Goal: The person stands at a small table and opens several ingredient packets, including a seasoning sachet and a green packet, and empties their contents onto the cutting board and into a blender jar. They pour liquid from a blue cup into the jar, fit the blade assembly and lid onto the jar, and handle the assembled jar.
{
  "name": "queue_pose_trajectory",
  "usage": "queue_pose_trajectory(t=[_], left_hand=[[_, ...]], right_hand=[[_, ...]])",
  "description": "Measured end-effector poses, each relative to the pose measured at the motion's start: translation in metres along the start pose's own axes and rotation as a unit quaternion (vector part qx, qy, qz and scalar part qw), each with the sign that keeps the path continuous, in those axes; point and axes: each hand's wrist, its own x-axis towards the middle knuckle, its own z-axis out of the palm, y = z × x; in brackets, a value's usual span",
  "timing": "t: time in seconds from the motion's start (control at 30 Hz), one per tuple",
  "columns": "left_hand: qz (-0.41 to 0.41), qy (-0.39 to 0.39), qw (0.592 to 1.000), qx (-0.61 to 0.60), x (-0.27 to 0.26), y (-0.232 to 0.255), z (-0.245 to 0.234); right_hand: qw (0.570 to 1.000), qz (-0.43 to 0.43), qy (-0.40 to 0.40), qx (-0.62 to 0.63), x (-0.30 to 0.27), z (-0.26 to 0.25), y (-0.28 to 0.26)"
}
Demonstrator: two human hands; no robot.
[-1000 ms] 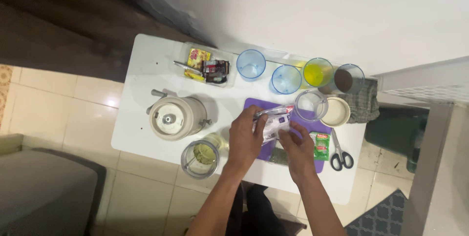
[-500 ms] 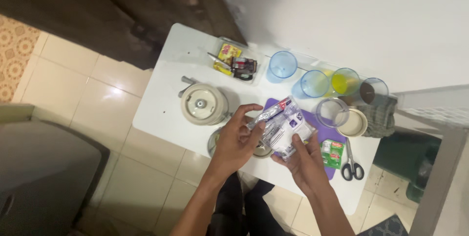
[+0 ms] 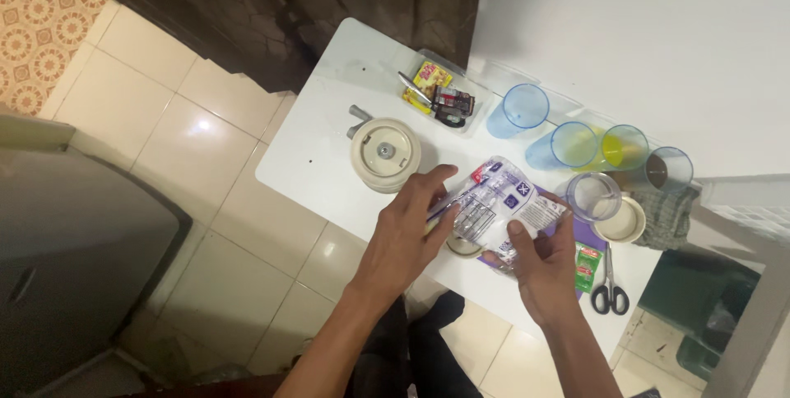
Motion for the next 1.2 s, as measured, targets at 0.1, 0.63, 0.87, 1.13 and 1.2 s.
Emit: queue_pose_trajectory(t=[0.1, 0.63, 0.87, 1.13, 1.2], left_hand=[[-0.04, 0.006, 0.997, -0.061, -0.006, -0.007, -0.008], [0.007, 0.062, 0.995, -0.075, 0.007, 0.007, -0.014], [0.061, -0.003, 0.992, -0.11, 0.003, -0.008, -0.009], [-0.022, -0.033, 0.958, -0.283, 0.0, -0.035, -0.008], [-0.056, -0.026, 0.945, -0.321, 0.001, -0.039, -0.008]], right_hand=[[1.0, 0.018, -0.005, -0.005, 0.002, -0.006, 0.006], [0.969, 0.057, -0.158, 0.18, 0.004, -0.023, 0.013], [0.979, 0.059, -0.065, 0.184, 0.015, -0.023, 0.021], [0.992, 0.068, -0.024, 0.106, 0.023, -0.022, 0.027], [0.992, 0.068, -0.024, 0.1, 0.028, -0.021, 0.028]])
